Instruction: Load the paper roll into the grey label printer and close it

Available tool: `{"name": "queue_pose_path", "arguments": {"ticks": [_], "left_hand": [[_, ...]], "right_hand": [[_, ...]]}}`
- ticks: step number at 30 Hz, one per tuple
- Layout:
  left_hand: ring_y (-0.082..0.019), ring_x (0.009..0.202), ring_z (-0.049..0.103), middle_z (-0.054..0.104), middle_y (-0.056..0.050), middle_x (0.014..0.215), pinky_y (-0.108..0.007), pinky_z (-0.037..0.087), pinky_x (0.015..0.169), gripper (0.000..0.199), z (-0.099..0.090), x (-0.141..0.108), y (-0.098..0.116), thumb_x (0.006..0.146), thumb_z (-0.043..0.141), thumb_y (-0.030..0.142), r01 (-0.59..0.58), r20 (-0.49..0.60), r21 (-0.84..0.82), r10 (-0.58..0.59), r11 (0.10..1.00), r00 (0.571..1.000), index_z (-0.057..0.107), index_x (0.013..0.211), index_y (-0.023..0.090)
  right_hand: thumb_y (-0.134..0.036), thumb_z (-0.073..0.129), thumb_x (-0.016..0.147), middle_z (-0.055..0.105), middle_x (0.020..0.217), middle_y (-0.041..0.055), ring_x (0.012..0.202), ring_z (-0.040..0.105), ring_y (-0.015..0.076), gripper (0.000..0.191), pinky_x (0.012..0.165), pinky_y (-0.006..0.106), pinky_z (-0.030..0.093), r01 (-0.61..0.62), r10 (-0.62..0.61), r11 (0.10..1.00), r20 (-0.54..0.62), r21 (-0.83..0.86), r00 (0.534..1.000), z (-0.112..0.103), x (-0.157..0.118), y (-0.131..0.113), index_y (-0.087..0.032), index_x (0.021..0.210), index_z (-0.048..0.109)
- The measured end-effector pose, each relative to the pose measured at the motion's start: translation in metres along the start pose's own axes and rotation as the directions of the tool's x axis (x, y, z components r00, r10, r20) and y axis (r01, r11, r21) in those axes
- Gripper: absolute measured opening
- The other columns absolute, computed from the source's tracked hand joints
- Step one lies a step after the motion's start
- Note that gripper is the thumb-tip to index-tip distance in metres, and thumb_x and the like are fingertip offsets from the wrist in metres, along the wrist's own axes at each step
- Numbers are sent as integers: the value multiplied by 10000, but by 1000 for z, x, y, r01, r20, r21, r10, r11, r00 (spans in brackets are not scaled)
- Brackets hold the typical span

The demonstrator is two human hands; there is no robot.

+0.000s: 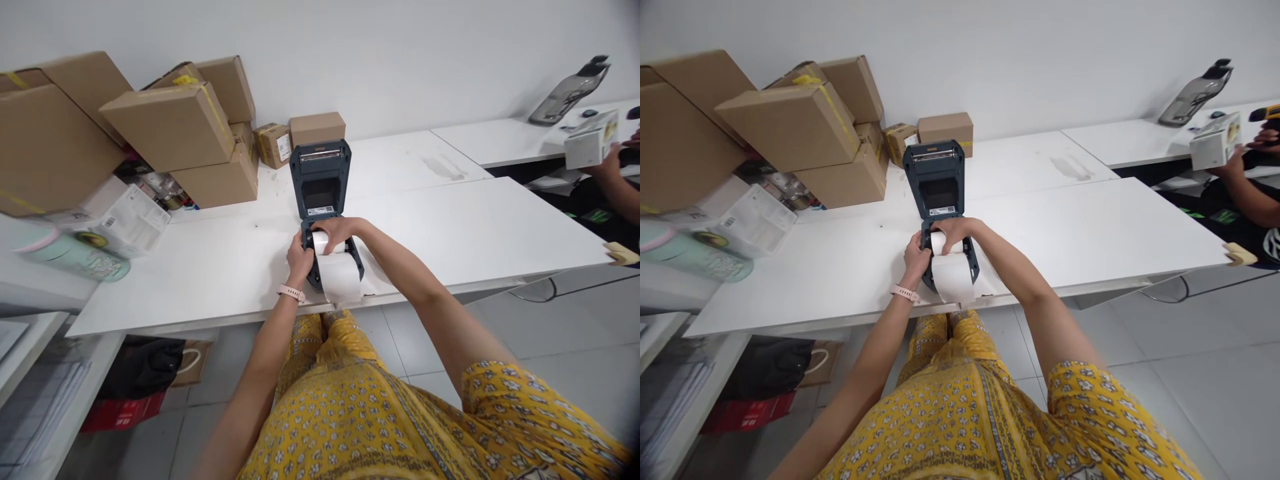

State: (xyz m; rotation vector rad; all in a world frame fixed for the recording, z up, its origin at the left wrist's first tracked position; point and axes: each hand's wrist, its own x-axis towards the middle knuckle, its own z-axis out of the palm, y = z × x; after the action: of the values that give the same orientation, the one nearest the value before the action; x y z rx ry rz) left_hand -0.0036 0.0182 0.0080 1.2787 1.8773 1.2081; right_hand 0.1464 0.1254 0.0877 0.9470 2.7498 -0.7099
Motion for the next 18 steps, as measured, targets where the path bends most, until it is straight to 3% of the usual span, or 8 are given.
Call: {"name": "queue_pose_path", "arguments": {"ticks": [2, 4, 6, 9, 11, 14, 18], "left_hand": [[-285, 1394, 630, 712, -70, 1441, -442, 450, 1208, 758, 1, 1, -5, 733, 598, 39, -21, 2, -32, 21, 999, 1000, 588, 1463, 242], [-302, 1395, 628, 707, -71, 1450, -468, 446, 1213, 762, 2, 2, -8, 730, 608, 46, -29, -3, -47, 29, 998, 1000, 593, 1464, 248], [-301, 1395, 628, 704, -65, 1454, -470, 443, 1218, 778, 2, 3, -10, 725, 611, 43, -24, -8, -62, 23, 998, 1000, 590, 1472, 258], [-286, 1380, 639, 698, -77, 1461, -450, 448, 1218, 785, 2, 2, -8, 733, 612, 37, -5, -14, -66, 4, 998, 1000, 579, 1491, 240], [-293, 1349, 660, 691, -99, 1469, -454, 462, 1204, 781, 2, 1, -6, 745, 612, 39, 9, -14, -51, -10, 999, 1000, 572, 1504, 216], [-314, 1332, 668, 697, -116, 1457, -468, 471, 1195, 779, 0, -1, -3, 745, 619, 39, 9, -8, -51, -10, 999, 1000, 579, 1507, 196], [-313, 1360, 650, 724, -94, 1416, -463, 466, 1201, 778, 0, -2, -3, 730, 624, 36, 3, -15, -74, -4, 997, 1000, 602, 1485, 221]], "right_hand": [[-394, 913, 641, 623, 1527, 134, 1338, 643, 341, 1025, 1127, 446, 535, 130, -126, 982, -42, 137, 991, -8, -15, 6, -201, 1556, 492], [-439, 915, 648, 665, 1462, 104, 1278, 668, 303, 1061, 1107, 436, 551, 275, -238, 921, -160, 277, 958, -19, -41, 14, -232, 1581, 455], [-511, 911, 660, 683, 1418, 96, 1231, 683, 291, 1100, 1076, 438, 570, 364, -256, 857, -311, 366, 915, -32, -73, 25, -244, 1607, 418], [-548, 904, 680, 659, 1432, 122, 1227, 681, 310, 1119, 1037, 454, 590, 336, -103, 854, -504, 397, 858, -47, -115, 46, -238, 1626, 391], [-527, 899, 696, 609, 1496, 141, 1295, 643, 332, 1084, 1043, 472, 585, 262, 32, 882, -606, 391, 794, -49, -129, 63, -240, 1616, 404], [-500, 882, 704, 511, 1597, 165, 1415, 550, 352, 1029, 1073, 497, 567, 194, 181, 882, -688, 429, 703, -37, -121, 89, -232, 1587, 427], [-420, 828, 722, 513, 1575, 212, 1382, 568, 324, 987, 1029, 459, 590, 147, 310, 827, -659, 542, 685, -13, -86, 110, -192, 1581, 400]]}}
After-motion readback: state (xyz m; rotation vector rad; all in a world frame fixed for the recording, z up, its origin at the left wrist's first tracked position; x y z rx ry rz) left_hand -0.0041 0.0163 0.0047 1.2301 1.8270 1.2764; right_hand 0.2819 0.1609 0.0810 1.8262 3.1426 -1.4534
